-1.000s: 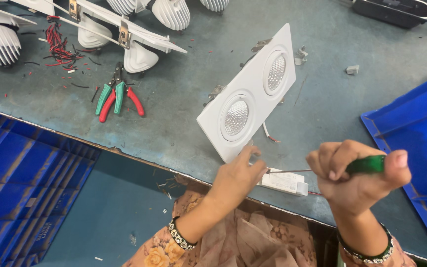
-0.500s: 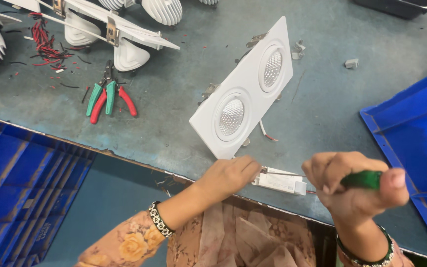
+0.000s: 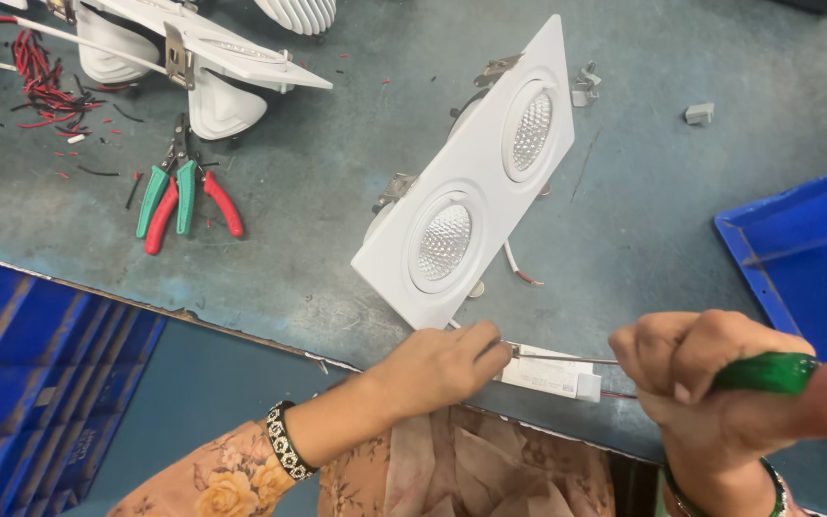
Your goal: The person assembles light fixtures by hand at a workbench. They pick up a white rectangular driver, connect its wires to a dual-lamp fixture housing, and use a screwdriver to secure components, then place the assembled unit into a green plastic bin.
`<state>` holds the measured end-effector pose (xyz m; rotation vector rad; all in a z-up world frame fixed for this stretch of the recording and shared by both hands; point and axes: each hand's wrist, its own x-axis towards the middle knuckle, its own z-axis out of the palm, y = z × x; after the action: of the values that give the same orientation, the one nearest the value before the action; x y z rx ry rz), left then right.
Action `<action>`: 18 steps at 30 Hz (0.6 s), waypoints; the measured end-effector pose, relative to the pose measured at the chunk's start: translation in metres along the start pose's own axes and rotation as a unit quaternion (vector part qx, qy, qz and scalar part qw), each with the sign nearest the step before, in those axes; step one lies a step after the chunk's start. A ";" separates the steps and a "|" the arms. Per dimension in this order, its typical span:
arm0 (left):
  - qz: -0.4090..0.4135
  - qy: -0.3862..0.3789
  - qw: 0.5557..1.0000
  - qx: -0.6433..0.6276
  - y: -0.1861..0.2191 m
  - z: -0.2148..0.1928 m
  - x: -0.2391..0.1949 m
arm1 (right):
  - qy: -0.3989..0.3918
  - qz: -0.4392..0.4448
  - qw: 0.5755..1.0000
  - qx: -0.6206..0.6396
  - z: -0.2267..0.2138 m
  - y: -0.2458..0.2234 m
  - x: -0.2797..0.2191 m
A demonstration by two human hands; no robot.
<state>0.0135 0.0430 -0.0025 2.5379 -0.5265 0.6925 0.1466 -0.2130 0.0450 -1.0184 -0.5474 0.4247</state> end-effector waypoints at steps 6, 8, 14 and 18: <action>-0.020 -0.026 0.999 0.009 0.003 -0.002 0.003 | 0.023 0.007 0.999 -0.032 0.007 -0.004 -0.006; -0.021 -0.028 0.999 0.017 0.004 -0.003 0.004 | 0.021 0.007 0.999 -0.046 0.007 -0.005 -0.006; -0.006 -0.052 0.997 0.054 0.005 -0.004 0.007 | 0.009 0.008 1.000 -0.007 0.005 -0.005 -0.005; -0.008 -0.082 0.994 0.073 0.008 -0.005 0.009 | 0.011 0.016 1.000 -0.013 0.009 -0.006 -0.004</action>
<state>0.0151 0.0369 0.0088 2.7491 -0.5257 0.5378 0.1385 -0.2116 0.0531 -1.0565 -0.5188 0.4355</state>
